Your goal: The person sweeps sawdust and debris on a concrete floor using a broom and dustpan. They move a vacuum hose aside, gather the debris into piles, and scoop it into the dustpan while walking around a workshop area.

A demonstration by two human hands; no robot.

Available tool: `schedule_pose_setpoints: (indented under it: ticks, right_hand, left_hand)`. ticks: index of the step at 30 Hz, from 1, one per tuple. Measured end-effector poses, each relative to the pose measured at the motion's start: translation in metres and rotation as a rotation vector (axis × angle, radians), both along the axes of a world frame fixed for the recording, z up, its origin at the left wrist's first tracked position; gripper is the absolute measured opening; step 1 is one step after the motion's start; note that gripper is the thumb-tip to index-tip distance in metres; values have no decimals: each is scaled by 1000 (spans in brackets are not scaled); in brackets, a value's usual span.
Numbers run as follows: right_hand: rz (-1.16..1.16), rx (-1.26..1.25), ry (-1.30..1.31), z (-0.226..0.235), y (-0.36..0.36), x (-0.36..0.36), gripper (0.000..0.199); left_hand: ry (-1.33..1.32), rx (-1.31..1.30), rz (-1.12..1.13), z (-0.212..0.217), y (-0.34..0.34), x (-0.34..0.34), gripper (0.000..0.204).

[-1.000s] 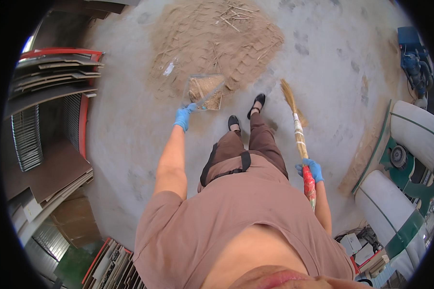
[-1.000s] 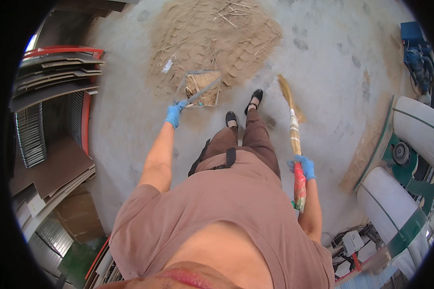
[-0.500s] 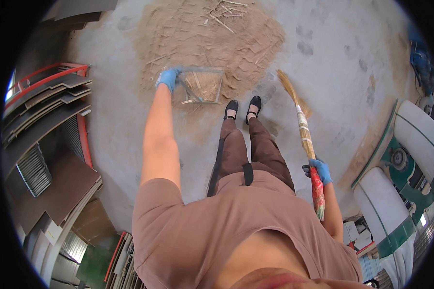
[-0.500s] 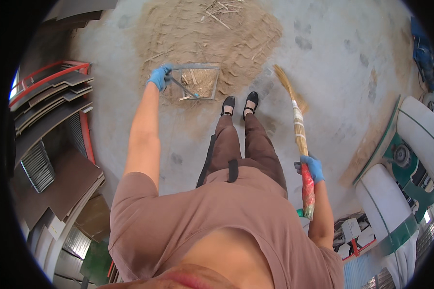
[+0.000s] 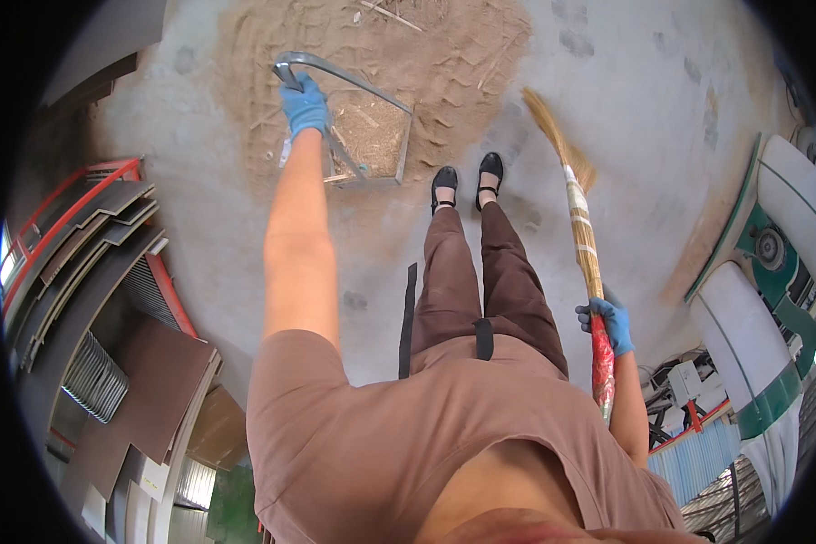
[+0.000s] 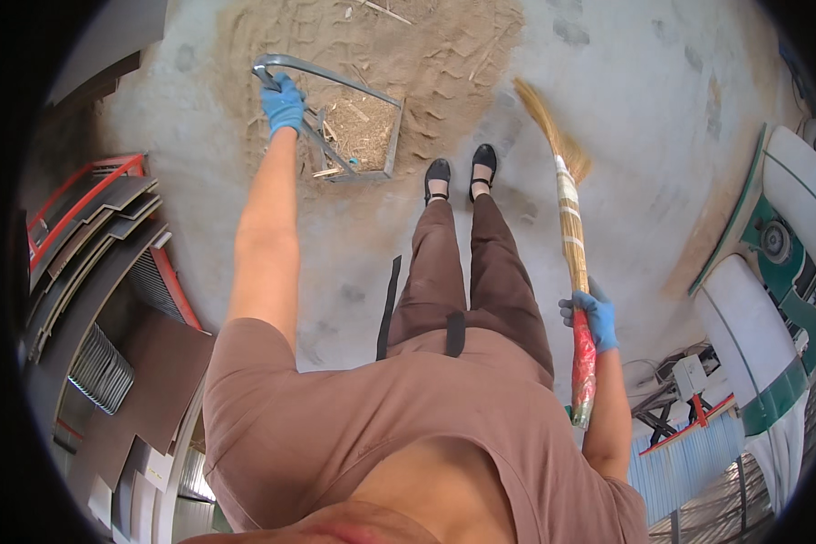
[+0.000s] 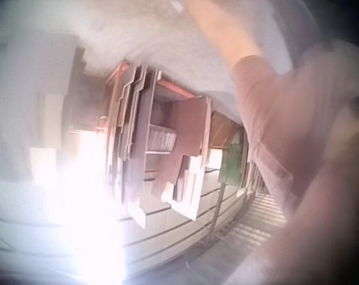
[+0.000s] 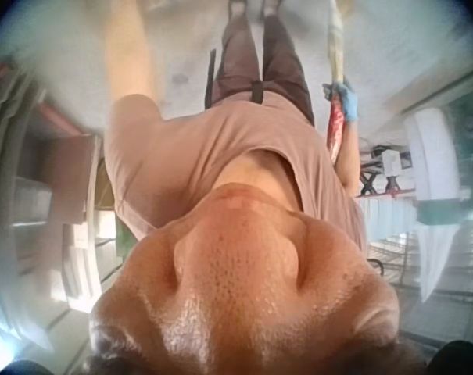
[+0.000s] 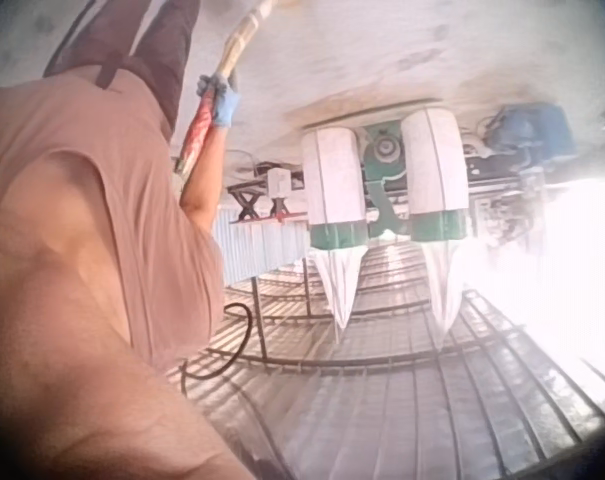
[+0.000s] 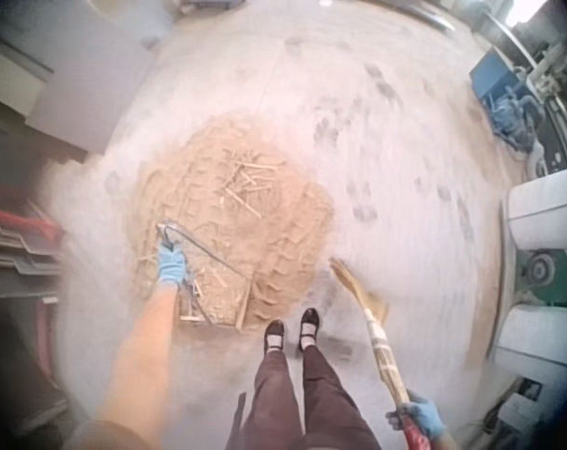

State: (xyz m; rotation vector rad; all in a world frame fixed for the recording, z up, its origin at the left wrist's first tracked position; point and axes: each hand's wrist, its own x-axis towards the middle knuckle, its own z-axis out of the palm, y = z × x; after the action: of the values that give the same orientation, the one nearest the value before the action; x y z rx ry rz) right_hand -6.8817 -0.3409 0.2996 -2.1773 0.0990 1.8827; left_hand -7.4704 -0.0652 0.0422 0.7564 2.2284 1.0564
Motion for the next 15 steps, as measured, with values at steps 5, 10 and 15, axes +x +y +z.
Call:
schedule_pose_setpoints:
  ticks: [5, 10, 15]
  right_hand:
    - [29, -61, -4, 5, -11, -3, 64]
    - [-27, -47, 3, 5, -29, -6, 66]
    - [-112, 23, 2, 7, -47, -7, 69]
  left_hand:
    - [78, -148, -73, 82, 69, -17, 37]
    - [143, -190, -215, 76, 85, -26, 34]
    - [386, -238, -292, 34, 56, -47, 34]
